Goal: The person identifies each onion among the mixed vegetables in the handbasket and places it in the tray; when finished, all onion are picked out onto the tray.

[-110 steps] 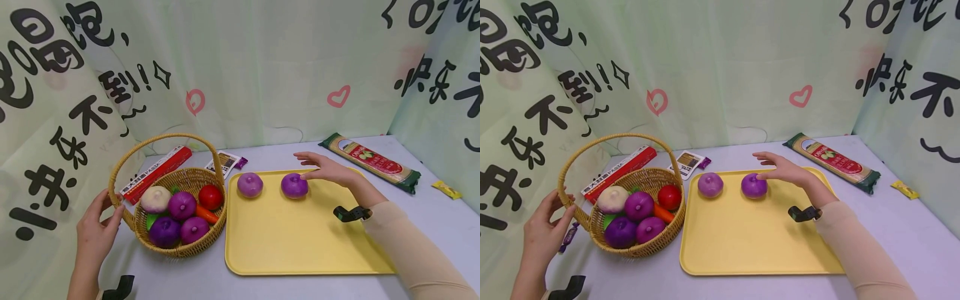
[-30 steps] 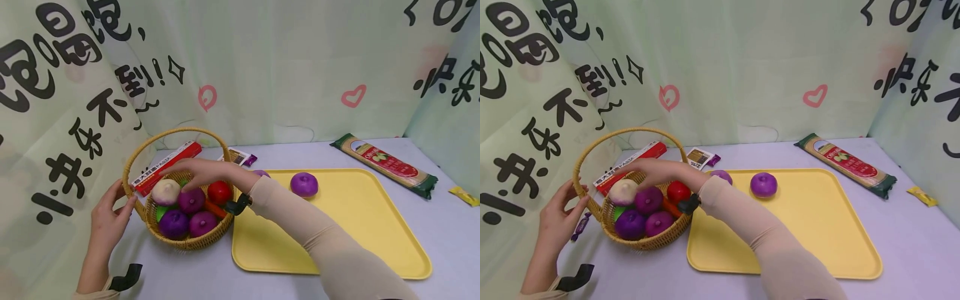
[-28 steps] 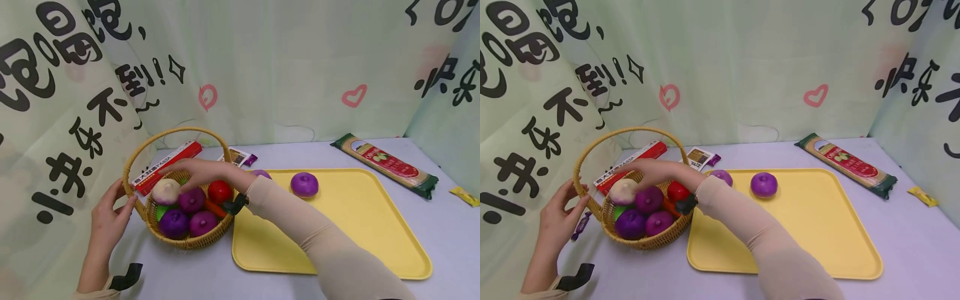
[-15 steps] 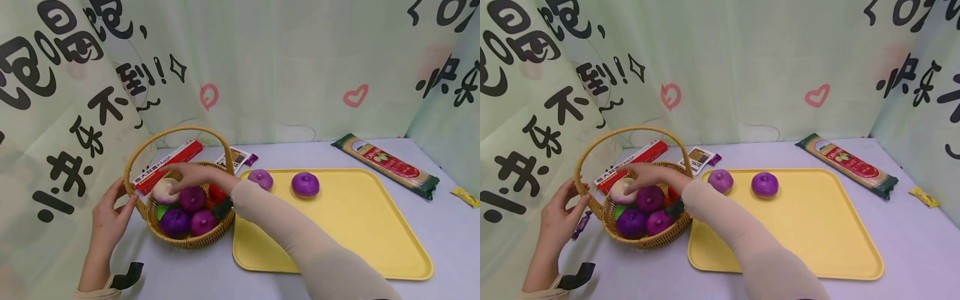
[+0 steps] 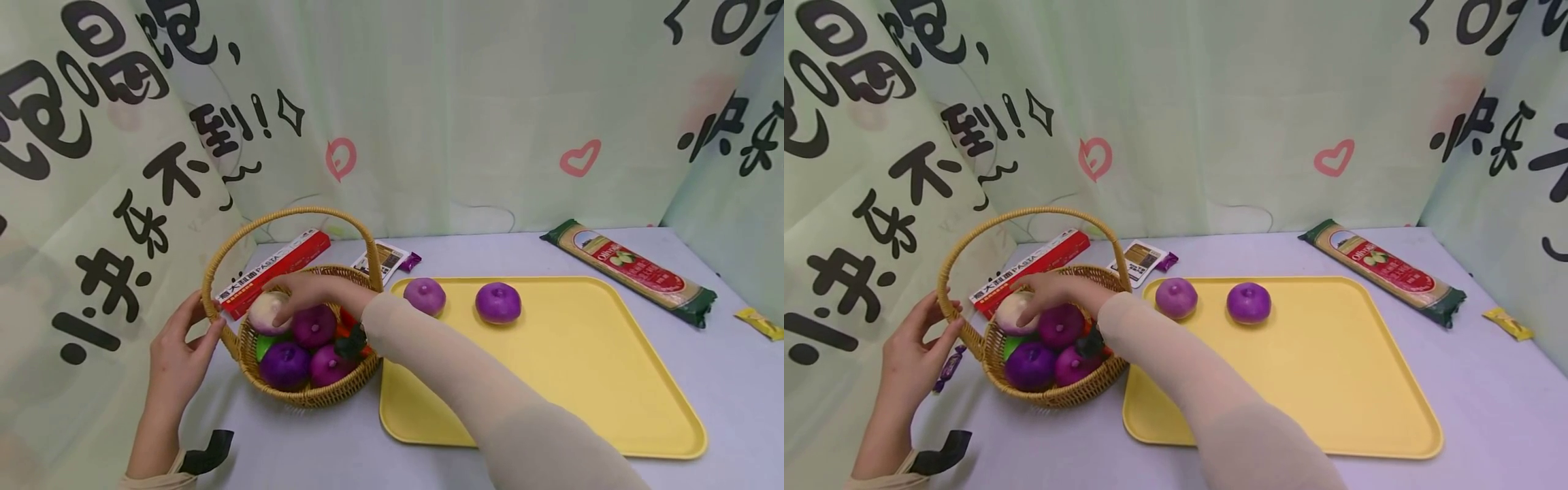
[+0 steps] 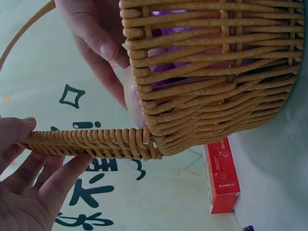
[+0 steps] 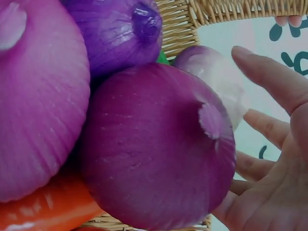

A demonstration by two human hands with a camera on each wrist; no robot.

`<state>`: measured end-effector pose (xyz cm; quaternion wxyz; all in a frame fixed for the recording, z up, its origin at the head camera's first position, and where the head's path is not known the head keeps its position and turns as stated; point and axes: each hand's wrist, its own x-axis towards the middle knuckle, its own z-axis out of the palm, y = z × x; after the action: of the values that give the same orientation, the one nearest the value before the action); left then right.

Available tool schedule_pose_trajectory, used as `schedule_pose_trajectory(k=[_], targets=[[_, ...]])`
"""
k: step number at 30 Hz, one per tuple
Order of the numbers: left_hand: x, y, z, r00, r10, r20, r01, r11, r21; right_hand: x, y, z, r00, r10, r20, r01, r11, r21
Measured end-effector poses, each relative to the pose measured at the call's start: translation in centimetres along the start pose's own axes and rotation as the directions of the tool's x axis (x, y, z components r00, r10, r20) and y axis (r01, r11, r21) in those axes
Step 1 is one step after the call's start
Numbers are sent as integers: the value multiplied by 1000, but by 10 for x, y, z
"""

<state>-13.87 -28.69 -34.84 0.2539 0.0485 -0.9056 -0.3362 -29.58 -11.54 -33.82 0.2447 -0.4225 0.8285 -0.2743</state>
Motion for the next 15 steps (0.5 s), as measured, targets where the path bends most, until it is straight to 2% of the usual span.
schedule_pose_trajectory(k=[15], targets=[[0,2,0,1000,-4,-1,4,1000,-2,3,1,6,1000,1,1,-1,1000,-17]])
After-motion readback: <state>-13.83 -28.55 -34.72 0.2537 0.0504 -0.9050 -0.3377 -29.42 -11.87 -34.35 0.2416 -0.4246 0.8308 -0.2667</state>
